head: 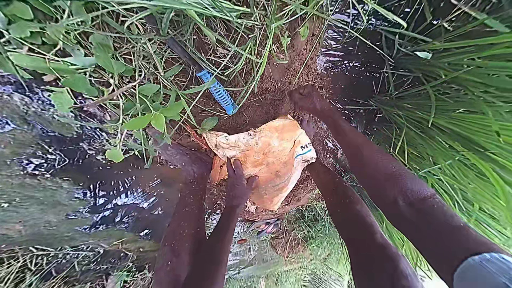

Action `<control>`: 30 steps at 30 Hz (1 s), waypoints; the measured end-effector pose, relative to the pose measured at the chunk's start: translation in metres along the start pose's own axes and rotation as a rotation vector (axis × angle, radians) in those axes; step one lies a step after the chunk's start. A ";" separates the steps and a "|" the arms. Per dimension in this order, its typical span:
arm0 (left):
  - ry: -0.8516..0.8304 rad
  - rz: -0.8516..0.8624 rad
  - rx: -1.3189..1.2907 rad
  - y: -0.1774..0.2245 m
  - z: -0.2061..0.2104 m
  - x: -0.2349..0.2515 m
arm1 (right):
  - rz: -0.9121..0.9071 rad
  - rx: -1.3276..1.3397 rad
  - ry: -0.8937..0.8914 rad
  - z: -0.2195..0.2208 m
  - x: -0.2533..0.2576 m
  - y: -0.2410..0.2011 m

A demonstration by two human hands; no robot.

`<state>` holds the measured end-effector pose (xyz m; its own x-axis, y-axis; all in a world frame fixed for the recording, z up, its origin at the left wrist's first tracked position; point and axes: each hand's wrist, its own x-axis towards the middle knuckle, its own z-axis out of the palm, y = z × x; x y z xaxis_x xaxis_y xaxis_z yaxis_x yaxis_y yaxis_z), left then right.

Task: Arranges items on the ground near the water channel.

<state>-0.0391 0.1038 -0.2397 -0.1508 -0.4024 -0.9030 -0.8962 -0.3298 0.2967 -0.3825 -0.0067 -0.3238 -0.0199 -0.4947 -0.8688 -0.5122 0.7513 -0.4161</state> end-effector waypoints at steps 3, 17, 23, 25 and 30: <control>0.010 0.010 0.003 0.001 -0.001 0.000 | 0.147 0.203 0.116 -0.018 -0.041 0.036; 0.023 0.017 0.015 -0.003 0.002 -0.001 | 0.306 0.113 0.203 -0.031 -0.117 0.098; 0.031 0.022 0.020 -0.007 0.003 -0.001 | 0.570 0.662 0.549 -0.120 -0.118 0.122; 0.020 0.018 0.024 -0.007 0.004 -0.001 | 0.575 0.634 0.548 -0.122 -0.108 0.115; 0.022 0.014 0.021 -0.002 0.001 -0.002 | 0.467 0.614 0.510 -0.064 -0.080 0.080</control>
<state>-0.0372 0.1062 -0.2394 -0.1543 -0.4260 -0.8915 -0.9028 -0.3057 0.3024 -0.4769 0.0651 -0.2707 -0.5606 -0.1059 -0.8213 0.1849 0.9507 -0.2488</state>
